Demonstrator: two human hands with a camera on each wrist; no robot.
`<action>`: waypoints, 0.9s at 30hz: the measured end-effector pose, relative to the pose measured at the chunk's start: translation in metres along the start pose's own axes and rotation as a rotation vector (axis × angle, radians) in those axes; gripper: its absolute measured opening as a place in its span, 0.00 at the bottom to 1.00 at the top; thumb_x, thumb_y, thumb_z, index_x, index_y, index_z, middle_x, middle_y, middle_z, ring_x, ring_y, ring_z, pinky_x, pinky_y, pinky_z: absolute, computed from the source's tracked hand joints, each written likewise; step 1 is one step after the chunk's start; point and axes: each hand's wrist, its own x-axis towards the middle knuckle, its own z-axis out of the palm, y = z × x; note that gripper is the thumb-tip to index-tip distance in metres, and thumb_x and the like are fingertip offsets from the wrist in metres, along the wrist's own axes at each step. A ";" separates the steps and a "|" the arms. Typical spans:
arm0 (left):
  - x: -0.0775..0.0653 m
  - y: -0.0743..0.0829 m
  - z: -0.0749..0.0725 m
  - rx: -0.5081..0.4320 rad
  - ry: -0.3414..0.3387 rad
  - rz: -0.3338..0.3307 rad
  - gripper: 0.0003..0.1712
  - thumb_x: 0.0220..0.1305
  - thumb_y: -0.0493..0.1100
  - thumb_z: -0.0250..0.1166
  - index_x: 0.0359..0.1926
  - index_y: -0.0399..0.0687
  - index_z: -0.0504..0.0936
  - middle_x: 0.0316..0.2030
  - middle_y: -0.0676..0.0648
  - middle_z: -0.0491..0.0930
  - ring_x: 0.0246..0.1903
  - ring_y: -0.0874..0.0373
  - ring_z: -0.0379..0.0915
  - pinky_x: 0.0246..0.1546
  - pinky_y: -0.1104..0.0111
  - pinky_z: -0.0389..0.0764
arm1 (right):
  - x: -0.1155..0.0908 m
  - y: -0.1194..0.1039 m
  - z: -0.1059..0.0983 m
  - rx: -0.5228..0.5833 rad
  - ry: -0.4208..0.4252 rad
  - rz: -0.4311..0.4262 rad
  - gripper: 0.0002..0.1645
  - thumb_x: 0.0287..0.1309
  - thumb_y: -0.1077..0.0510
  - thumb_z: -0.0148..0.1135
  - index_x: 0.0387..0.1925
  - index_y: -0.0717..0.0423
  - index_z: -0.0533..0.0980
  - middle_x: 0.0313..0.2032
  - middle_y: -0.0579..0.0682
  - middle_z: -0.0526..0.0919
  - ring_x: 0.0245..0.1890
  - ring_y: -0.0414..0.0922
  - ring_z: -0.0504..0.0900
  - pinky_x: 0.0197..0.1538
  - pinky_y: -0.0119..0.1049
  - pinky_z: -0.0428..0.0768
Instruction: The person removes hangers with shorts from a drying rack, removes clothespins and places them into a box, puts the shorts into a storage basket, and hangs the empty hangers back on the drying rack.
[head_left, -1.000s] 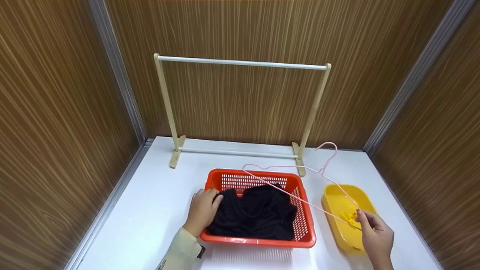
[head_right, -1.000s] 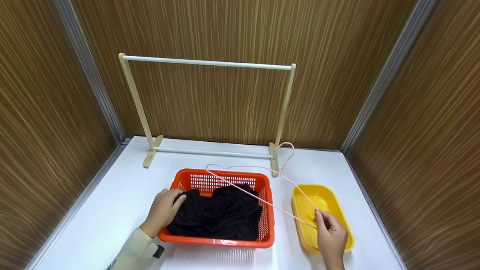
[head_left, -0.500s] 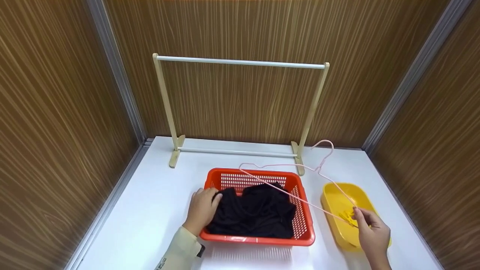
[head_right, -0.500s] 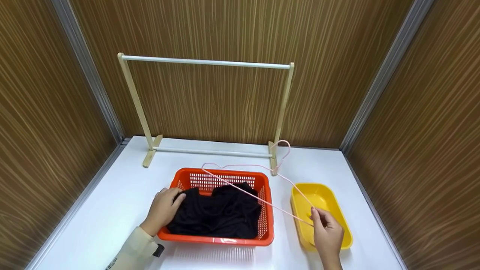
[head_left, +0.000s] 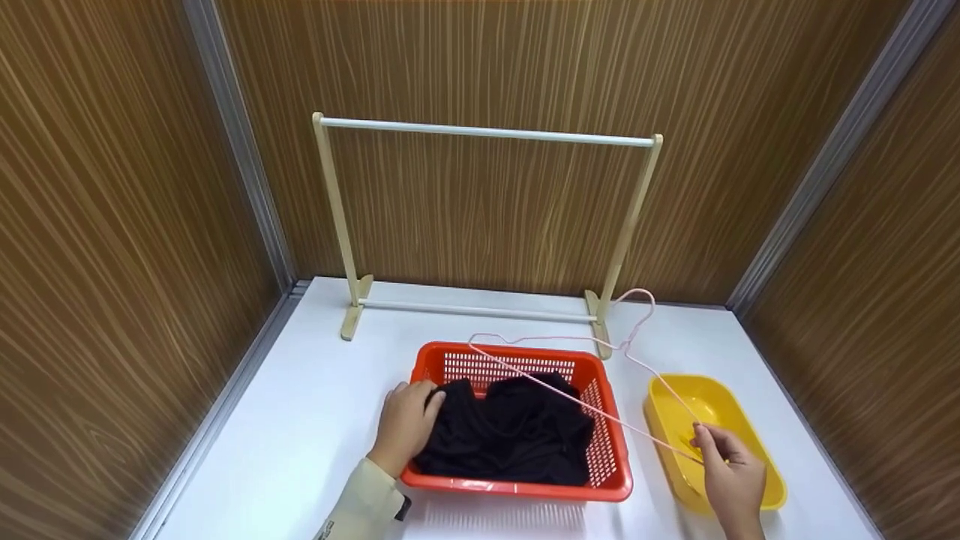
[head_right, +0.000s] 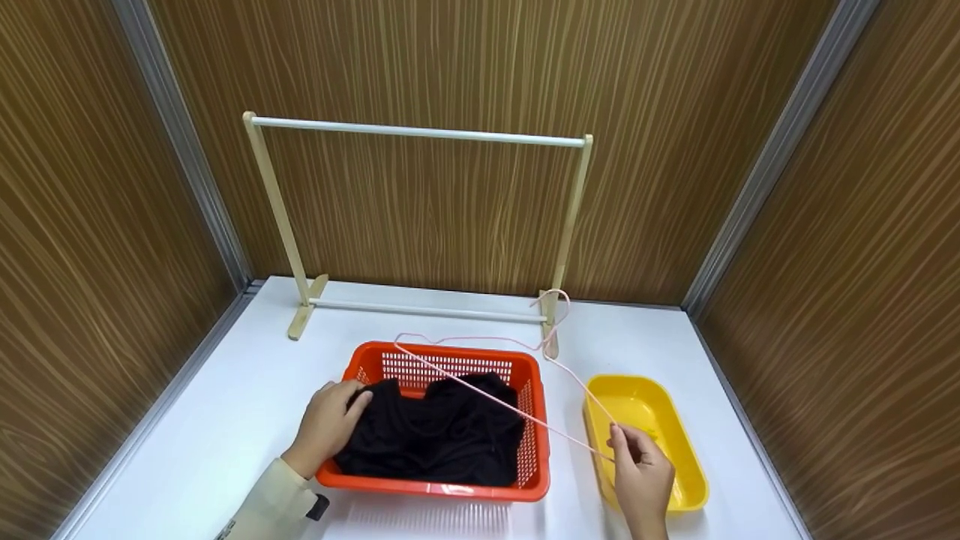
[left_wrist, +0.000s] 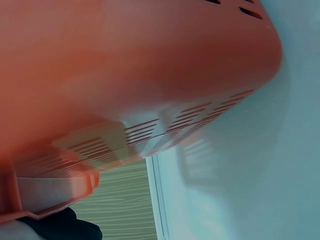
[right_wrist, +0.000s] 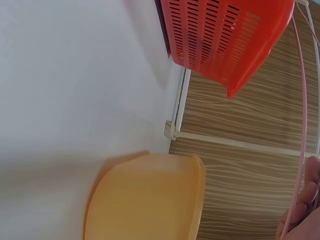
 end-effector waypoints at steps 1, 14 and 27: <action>0.000 0.000 0.000 0.001 0.001 -0.001 0.09 0.74 0.47 0.64 0.39 0.48 0.83 0.35 0.49 0.86 0.32 0.52 0.73 0.40 0.58 0.73 | -0.001 0.000 0.001 0.001 0.002 0.006 0.13 0.71 0.57 0.64 0.43 0.65 0.85 0.27 0.35 0.84 0.28 0.34 0.80 0.32 0.20 0.77; 0.001 -0.002 0.001 -0.031 -0.002 -0.027 0.09 0.74 0.48 0.64 0.36 0.50 0.82 0.31 0.50 0.84 0.31 0.52 0.73 0.39 0.58 0.73 | -0.009 0.000 0.013 0.032 0.015 -0.038 0.12 0.71 0.57 0.65 0.42 0.64 0.85 0.28 0.38 0.86 0.27 0.32 0.79 0.30 0.20 0.76; 0.000 0.001 0.002 -0.014 0.052 -0.045 0.09 0.74 0.47 0.64 0.36 0.49 0.82 0.34 0.49 0.86 0.33 0.50 0.76 0.37 0.57 0.71 | -0.013 0.002 0.021 0.007 0.024 -0.041 0.10 0.70 0.59 0.65 0.41 0.65 0.85 0.26 0.38 0.85 0.26 0.31 0.78 0.30 0.20 0.74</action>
